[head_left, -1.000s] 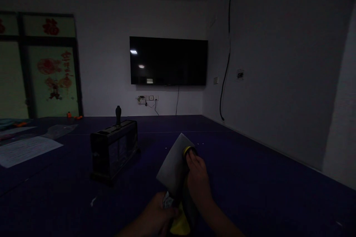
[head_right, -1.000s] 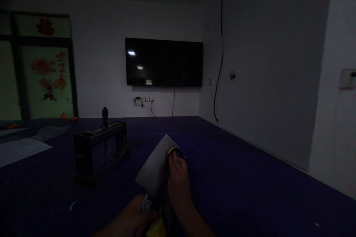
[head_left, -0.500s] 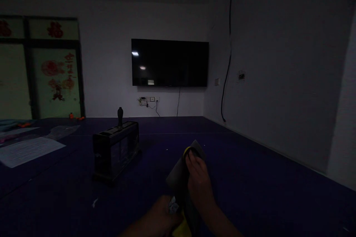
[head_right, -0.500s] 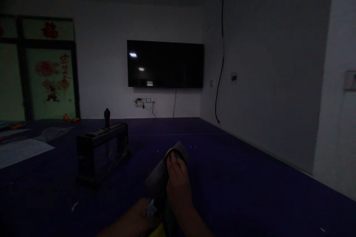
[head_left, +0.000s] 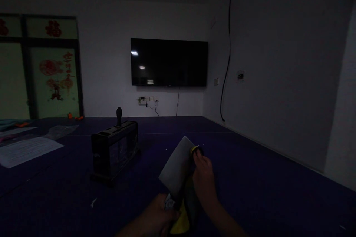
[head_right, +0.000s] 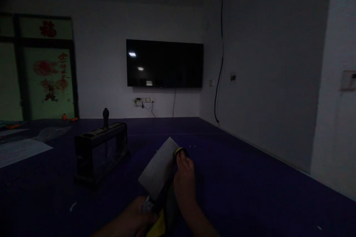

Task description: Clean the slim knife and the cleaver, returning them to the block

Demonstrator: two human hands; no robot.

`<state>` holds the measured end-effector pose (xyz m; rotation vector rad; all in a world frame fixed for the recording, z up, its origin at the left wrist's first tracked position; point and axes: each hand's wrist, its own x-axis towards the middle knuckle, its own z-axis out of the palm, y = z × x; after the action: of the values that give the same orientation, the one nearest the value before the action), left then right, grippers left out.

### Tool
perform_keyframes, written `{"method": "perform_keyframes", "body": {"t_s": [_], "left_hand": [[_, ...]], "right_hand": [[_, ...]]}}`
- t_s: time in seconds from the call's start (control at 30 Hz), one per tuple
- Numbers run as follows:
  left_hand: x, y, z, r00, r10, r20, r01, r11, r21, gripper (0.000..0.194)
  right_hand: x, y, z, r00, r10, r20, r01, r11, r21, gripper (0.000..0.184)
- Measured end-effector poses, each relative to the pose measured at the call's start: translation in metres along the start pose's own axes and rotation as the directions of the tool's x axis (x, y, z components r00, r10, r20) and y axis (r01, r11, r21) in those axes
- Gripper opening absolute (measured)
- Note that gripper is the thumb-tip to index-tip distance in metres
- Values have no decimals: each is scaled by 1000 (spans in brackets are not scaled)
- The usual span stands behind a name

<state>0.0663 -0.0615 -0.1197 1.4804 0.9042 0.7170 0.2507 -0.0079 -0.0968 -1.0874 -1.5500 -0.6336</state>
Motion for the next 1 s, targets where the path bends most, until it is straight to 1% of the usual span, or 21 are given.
{"method": "perform_keyframes", "body": {"t_s": [0.1, 0.2, 0.33, 0.47, 0.53, 0.63, 0.7, 0.77, 0.87, 0.93, 1.0], "left_hand": [[-2, 10, 4, 1000, 10, -17, -9, 999, 42, 15], [-4, 19, 9, 1000, 8, -17, -6, 994, 105, 5], [-4, 21, 12, 999, -27, -26, 31, 986, 165, 7], [-3, 16, 12, 998, 52, -28, -47, 990, 130, 8], [-4, 17, 13, 997, 72, -33, -69, 992, 101, 5], [-5, 20, 13, 997, 45, -55, -43, 998, 45, 7], [-5, 21, 12, 998, 17, -58, -16, 1000, 24, 10], [-4, 20, 11, 999, 0, -49, 2, 999, 46, 9], [-2, 15, 8, 999, -37, -27, 40, 992, 118, 4], [-2, 13, 7, 998, -63, -13, 64, 982, 176, 1], [-3, 13, 8, 997, -74, -10, 74, 972, 221, 3]], "right_hand": [[2, -3, -3, 1000, 17, -23, -16, 1000, 12, 52], [5, -8, -6, 999, -16, -38, 17, 1000, 10, 54], [7, -13, -8, 998, -59, -27, 59, 998, 3, 53], [6, -13, -8, 997, -70, -21, 70, 997, 28, 53], [5, -9, -7, 998, -32, -47, 34, 998, 47, 52], [3, -1, -3, 996, 51, -71, -47, 997, 67, 51], [2, 4, -2, 995, 80, -67, -75, 995, 72, 51], [2, 6, -1, 994, 93, -58, -89, 994, 68, 51], [5, 3, -5, 996, 77, -49, -74, 996, 57, 51], [9, -1, -8, 998, 38, -52, -36, 998, 44, 51], [13, -5, -12, 998, -3, -61, 5, 1000, 25, 50]]}}
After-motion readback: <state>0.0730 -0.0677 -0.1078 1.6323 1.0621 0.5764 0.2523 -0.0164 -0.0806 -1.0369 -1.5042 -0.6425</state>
